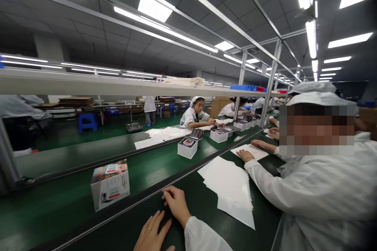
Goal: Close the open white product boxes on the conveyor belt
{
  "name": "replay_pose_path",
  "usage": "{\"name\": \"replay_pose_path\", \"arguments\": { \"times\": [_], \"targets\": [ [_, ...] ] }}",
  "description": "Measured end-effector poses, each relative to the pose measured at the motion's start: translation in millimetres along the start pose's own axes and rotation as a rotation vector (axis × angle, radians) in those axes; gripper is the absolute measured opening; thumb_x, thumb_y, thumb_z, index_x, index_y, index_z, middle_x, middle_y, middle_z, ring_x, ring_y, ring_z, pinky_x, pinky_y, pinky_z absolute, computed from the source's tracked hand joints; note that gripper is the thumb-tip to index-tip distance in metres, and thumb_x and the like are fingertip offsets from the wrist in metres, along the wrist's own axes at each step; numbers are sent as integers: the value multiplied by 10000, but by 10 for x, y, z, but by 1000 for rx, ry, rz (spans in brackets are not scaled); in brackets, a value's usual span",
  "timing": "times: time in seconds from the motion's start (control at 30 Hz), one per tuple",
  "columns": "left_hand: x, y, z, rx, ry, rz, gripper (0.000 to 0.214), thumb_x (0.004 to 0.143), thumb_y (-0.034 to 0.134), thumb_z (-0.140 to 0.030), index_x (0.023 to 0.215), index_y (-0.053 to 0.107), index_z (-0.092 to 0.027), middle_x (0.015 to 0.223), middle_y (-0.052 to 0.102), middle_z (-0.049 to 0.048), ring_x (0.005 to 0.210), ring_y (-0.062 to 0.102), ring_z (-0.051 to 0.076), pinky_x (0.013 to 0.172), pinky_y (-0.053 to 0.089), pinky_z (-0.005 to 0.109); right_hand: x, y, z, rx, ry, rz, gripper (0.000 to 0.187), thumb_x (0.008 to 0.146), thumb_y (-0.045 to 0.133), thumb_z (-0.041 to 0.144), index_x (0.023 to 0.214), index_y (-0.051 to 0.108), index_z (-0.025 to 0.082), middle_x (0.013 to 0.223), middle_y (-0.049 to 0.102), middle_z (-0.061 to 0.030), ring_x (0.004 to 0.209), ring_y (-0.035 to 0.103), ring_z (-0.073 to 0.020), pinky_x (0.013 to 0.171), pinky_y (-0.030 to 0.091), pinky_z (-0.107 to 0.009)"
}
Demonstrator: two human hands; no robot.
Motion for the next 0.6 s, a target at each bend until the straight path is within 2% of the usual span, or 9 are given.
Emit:
{"name": "replay_pose_path", "arguments": {
  "times": [0.1, 0.17, 0.23, 0.43, 0.6],
  "targets": [
    [-51, -82, -51, -57, 5, -13, 525, 937, 551, -544, 1399, 550, -296, 1479, 466, 122, 1353, 438, 378, 1058, 443, 544, -153, 9, 22, -224, -119, 12, 209, 822, 531, 194, 876, 732, 181, 802, 712, -50, 694, 670, -173, 675, 504, -263],
    [-84, -70, -69, -76, 14, -33, 507, 923, 577, -527, 1371, 579, -290, 1473, 478, 119, 1352, 442, 375, 1068, 435, 542, -226, 17, 42, -348, -185, -7, 226, 815, 533, 149, 891, 741, 195, 858, 711, -51, 800, 676, -181, 761, 502, -270],
    [-108, -42, -81, -71, 12, -54, 489, 922, 575, -518, 1354, 594, -288, 1474, 478, 114, 1359, 436, 365, 1091, 412, 539, -273, 28, 65, -420, -198, -14, 249, 810, 533, 114, 907, 746, 198, 875, 707, -47, 823, 671, -172, 781, 496, -259],
    [-75, -76, -130, -51, -31, -63, 482, 943, 487, -540, 1332, 610, -282, 1475, 485, 92, 1385, 409, 327, 1131, 354, 524, -202, 41, 161, -595, -120, -25, 250, 785, 567, 116, 921, 758, 202, 865, 716, -30, 806, 663, -147, 778, 475, -220],
    [10, -45, -136, 7, -40, -10, 520, 943, 424, -509, 1359, 595, -249, 1448, 512, 115, 1385, 409, 315, 1107, 364, 505, -69, 92, 207, -710, 20, -95, 213, 776, 577, 215, 870, 766, 245, 853, 743, -24, 818, 680, -196, 764, 480, -275]
  ]
}}
Point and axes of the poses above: each hand's wrist, its own x-axis towards the middle knuckle, its own y-axis out of the palm, z = x × y, the point moved 3 cm from there along x, towards the middle knuckle
